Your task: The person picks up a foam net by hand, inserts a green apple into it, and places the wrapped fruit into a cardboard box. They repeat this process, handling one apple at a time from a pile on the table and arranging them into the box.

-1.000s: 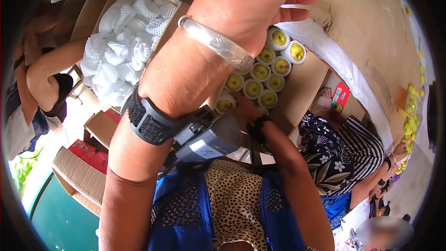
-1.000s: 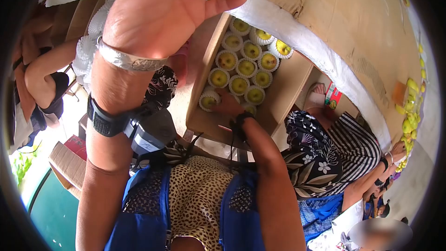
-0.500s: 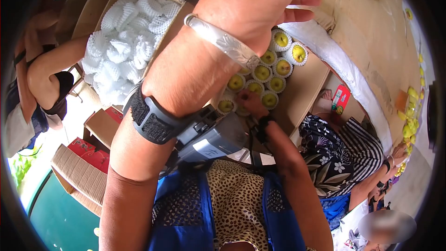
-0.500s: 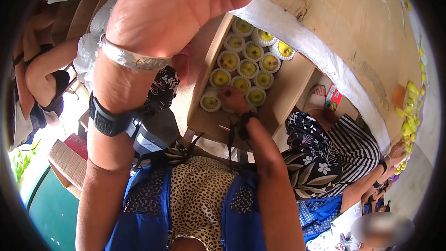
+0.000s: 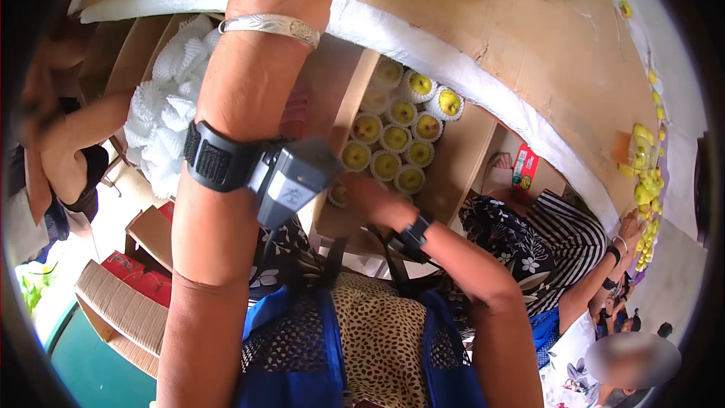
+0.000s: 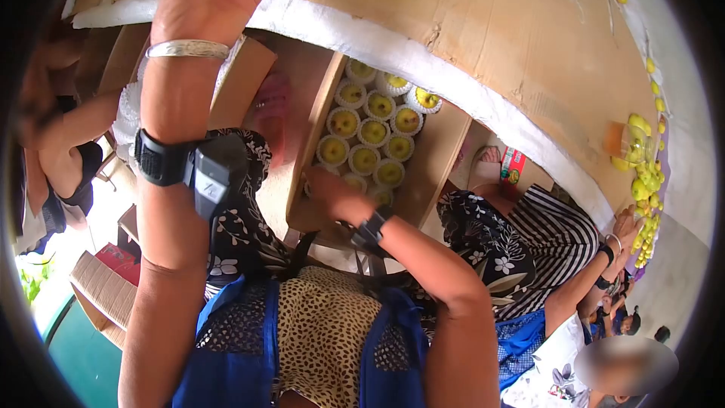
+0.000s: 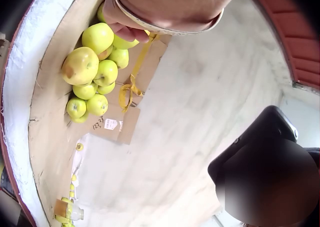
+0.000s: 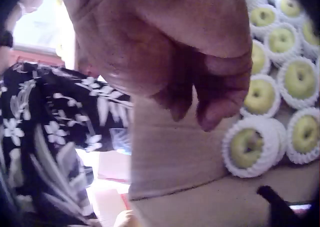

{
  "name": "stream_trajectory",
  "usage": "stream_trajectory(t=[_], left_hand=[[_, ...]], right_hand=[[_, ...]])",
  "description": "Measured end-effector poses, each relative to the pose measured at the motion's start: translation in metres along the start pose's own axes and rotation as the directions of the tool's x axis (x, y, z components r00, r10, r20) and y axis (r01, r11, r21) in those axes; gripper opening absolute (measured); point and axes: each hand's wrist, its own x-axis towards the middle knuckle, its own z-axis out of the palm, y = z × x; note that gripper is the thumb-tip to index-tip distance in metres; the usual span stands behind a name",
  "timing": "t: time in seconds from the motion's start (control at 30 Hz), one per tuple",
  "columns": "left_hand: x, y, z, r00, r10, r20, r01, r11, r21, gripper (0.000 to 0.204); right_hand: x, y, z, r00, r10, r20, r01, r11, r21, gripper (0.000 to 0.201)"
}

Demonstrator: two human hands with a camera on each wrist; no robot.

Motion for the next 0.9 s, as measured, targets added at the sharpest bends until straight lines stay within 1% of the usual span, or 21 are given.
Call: stream_trajectory(t=[0.03,0.07,0.1,0.13,0.17,0.23,0.27,0.33,0.37,0.4,0.43,0.47,0.5,0.53,0.6,0.63,0.67,0.7,0.77,0.8,0.9], left_hand=[[-0.003,0.002,-0.003,0.994,0.075,0.076,-0.089,0.973,0.212,0.015],[-0.005,0.003,-0.002,0.976,0.137,0.171,-0.197,0.894,0.403,0.024],[-0.004,0.007,0.003,0.938,0.196,0.286,-0.33,0.76,0.56,0.032],[-0.006,0.013,0.011,0.931,0.31,0.192,-0.362,0.723,0.588,0.028],[-0.003,0.015,0.011,0.891,0.429,0.151,-0.432,0.695,0.575,0.028],[0.008,0.021,0.003,0.772,0.628,0.1,-0.578,0.626,0.524,0.028],[0.012,0.025,0.0,0.769,0.634,0.086,-0.57,0.617,0.543,0.027],[0.018,0.033,-0.006,0.768,0.638,0.059,-0.541,0.598,0.592,0.026],[0.019,0.031,-0.009,0.784,0.608,0.126,-0.542,0.572,0.615,0.022],[0.014,0.029,0.0,0.778,0.599,0.19,-0.529,0.462,0.711,0.02],[0.009,0.023,0.01,0.778,0.577,0.249,-0.507,0.342,0.791,0.019],[0.012,0.013,0.009,0.783,0.541,0.308,-0.536,0.334,0.775,0.018],[0.015,0.005,0.009,0.775,0.501,0.386,-0.561,0.261,0.786,0.019],[0.012,-0.003,0.017,0.768,0.479,0.426,-0.56,0.176,0.81,0.017],[-0.004,-0.019,0.037,0.789,0.391,0.474,-0.578,0.21,0.788,0.014],[-0.01,-0.026,0.043,0.76,0.359,0.541,-0.632,0.216,0.745,0.013],[-0.017,-0.027,0.053,0.713,0.323,0.623,-0.681,0.108,0.724,0.011],[-0.018,-0.032,0.057,0.72,0.256,0.645,-0.679,0.071,0.73,0.01],[-0.026,-0.04,0.067,0.698,0.252,0.67,-0.713,0.154,0.684,0.008],[-0.025,-0.042,0.069,0.691,0.254,0.677,-0.717,0.124,0.686,0.009],[-0.006,-0.045,0.071,0.696,0.508,0.508,-0.657,0.164,0.736,0.01]], right_hand=[[-0.007,-0.019,-0.008,0.999,0.026,-0.03,-0.026,1.0,-0.012,0.025],[-0.02,-0.023,-0.011,0.99,-0.142,-0.013,0.141,0.987,-0.077,0.03],[-0.026,-0.041,-0.033,0.985,-0.17,0.038,0.173,0.978,-0.114,0.032],[-0.032,-0.06,-0.054,0.976,-0.197,0.089,0.208,0.967,-0.147,0.034],[-0.039,-0.1,-0.085,0.984,-0.073,0.164,0.097,0.985,-0.145,0.033],[-0.046,-0.124,-0.11,0.991,-0.13,0.045,0.131,0.991,-0.022,0.031],[-0.049,-0.128,-0.113,0.975,-0.203,-0.087,0.201,0.979,-0.027,0.028],[-0.051,-0.133,-0.125,0.965,-0.226,-0.133,0.225,0.974,-0.022,0.029],[-0.053,-0.134,-0.128,0.961,-0.231,-0.154,0.232,0.973,-0.012,0.029],[-0.053,-0.129,-0.126,0.961,-0.223,-0.161,0.23,0.973,0.021,0.028],[-0.056,-0.129,-0.125,0.961,-0.222,-0.167,0.22,0.975,-0.028,0.028],[-0.059,-0.13,-0.122,0.96,-0.221,-0.173,0.211,0.975,-0.074,0.028],[-0.061,-0.131,-0.12,0.958,-0.227,-0.177,0.207,0.971,-0.122,0.028],[-0.063,-0.13,-0.121,0.953,-0.276,-0.122,0.253,0.952,-0.173,0.028],[-0.068,-0.131,-0.124,0.967,-0.248,-0.061,0.227,0.945,-0.236,0.028],[-0.069,-0.13,-0.124,0.97,-0.237,-0.047,0.214,0.934,-0.286,0.028],[-0.069,-0.13,-0.126,0.97,-0.234,-0.061,0.205,0.929,-0.307,0.026],[-0.068,-0.132,-0.127,0.97,-0.231,-0.079,0.193,0.925,-0.327,0.024],[-0.066,-0.134,-0.131,0.97,-0.225,-0.086,0.178,0.91,-0.374,0.02],[-0.065,-0.134,-0.131,0.972,-0.222,-0.08,0.172,0.899,-0.402,0.018],[-0.062,-0.133,-0.129,0.952,-0.278,-0.126,0.194,0.869,-0.455,0.015]])
